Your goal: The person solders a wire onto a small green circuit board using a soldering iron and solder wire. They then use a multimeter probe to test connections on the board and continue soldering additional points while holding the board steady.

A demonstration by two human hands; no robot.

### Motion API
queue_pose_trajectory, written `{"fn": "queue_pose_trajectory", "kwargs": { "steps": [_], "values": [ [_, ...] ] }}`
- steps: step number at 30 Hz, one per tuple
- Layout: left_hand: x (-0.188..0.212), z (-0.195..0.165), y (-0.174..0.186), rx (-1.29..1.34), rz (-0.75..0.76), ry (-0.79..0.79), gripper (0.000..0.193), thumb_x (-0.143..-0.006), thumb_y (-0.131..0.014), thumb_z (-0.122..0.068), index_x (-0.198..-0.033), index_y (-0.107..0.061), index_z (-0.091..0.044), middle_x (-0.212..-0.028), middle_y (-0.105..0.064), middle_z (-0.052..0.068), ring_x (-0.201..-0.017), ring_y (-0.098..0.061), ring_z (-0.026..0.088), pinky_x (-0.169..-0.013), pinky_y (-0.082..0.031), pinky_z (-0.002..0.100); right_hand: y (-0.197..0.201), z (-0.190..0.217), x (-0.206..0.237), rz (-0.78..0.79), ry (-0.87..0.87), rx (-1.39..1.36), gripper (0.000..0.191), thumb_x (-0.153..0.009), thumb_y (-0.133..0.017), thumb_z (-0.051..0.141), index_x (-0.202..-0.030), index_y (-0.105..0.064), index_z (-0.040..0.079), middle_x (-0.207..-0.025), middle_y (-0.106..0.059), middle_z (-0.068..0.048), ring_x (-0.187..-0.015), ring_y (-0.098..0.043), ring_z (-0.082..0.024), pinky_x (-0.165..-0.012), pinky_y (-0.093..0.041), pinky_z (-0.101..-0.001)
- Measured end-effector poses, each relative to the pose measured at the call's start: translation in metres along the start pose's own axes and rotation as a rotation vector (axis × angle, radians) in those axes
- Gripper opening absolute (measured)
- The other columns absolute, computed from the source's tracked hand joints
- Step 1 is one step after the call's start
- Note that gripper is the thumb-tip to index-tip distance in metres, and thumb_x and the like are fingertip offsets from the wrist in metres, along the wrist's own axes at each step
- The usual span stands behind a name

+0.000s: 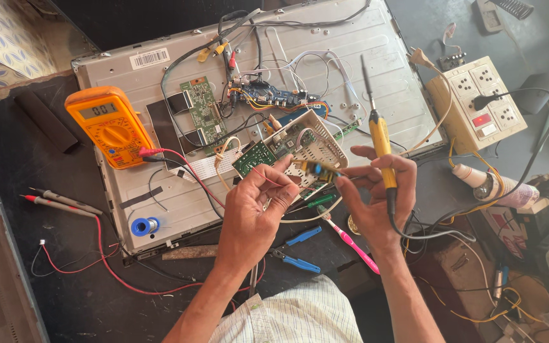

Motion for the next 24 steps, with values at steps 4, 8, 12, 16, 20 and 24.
{"fn": "queue_pose_trajectory", "kwargs": {
  "steps": [4,8,12,16,20,24],
  "values": [
    [0.001,0.001,0.001,-0.068,-0.006,0.052,0.010,-0.093,-0.070,-0.009,-0.095,-0.064,-0.001,-0.139,-0.066,0.027,-0.117,-0.073,0.020,-0.095,-0.059,0.029,0.003,-0.001,0.000,-0.064,-0.115,-0.001,0.050,-0.090,-0.075,-0.010,-0.121,-0.040,0.005,-0.129,-0.063,-0.025,-0.092,-0.074,-0.018,-0.072,-0.066,-0.0270],
    [0.002,-0.001,-0.001,-0.079,-0.004,0.040,0.011,-0.094,-0.070,-0.009,-0.095,-0.064,0.000,-0.138,-0.066,0.029,-0.128,-0.068,0.021,-0.100,-0.056,0.030,0.004,-0.002,-0.001,-0.080,-0.194,0.035,0.047,-0.090,-0.076,-0.009,-0.118,-0.041,0.005,-0.121,-0.067,-0.022,-0.083,-0.073,-0.013,-0.064,-0.063,-0.0236],
    [0.005,0.001,-0.001,-0.070,-0.005,0.068,0.011,-0.093,-0.070,-0.010,-0.093,-0.063,-0.001,-0.140,-0.065,0.026,-0.123,-0.070,0.022,-0.099,-0.057,0.029,0.004,-0.003,-0.003,-0.067,-0.225,0.004,0.047,-0.089,-0.076,-0.009,-0.117,-0.041,0.005,-0.120,-0.067,-0.021,-0.078,-0.071,-0.012,-0.060,-0.060,-0.0224],
    [0.006,0.001,0.000,-0.052,-0.007,0.060,0.010,-0.093,-0.070,-0.009,-0.094,-0.063,-0.001,-0.140,-0.065,0.027,-0.125,-0.070,0.022,-0.100,-0.056,0.029,0.005,-0.002,-0.002,-0.062,-0.192,0.014,0.048,-0.090,-0.076,-0.010,-0.118,-0.040,0.005,-0.121,-0.066,-0.022,-0.084,-0.073,-0.015,-0.064,-0.063,-0.0235],
    [0.007,0.008,0.001,-0.046,-0.015,0.106,0.010,-0.093,-0.069,-0.008,-0.095,-0.063,-0.001,-0.141,-0.064,0.027,-0.122,-0.072,0.023,-0.100,-0.056,0.030,0.005,0.003,0.001,-0.057,-0.098,0.031,0.051,-0.090,-0.076,-0.012,-0.122,-0.039,0.004,-0.126,-0.064,-0.024,-0.089,-0.074,-0.019,-0.072,-0.065,-0.0273],
    [0.007,0.012,-0.007,0.261,0.014,0.115,0.007,-0.095,-0.065,-0.004,-0.097,-0.060,-0.001,-0.153,-0.051,0.028,-0.120,-0.070,0.027,-0.099,-0.062,0.036,0.003,0.014,0.004,-0.037,0.035,0.142,0.057,-0.090,-0.077,-0.013,-0.125,-0.035,0.004,-0.132,-0.063,-0.027,-0.102,-0.075,-0.025,-0.082,-0.065,-0.0308]
  ]
}}
Point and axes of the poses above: each hand's wrist, its own x-axis away from the middle knuckle, its own y-axis out of the back of the hand, z = x × y, the point moved 9 cm from there along -x, towards the middle knuckle
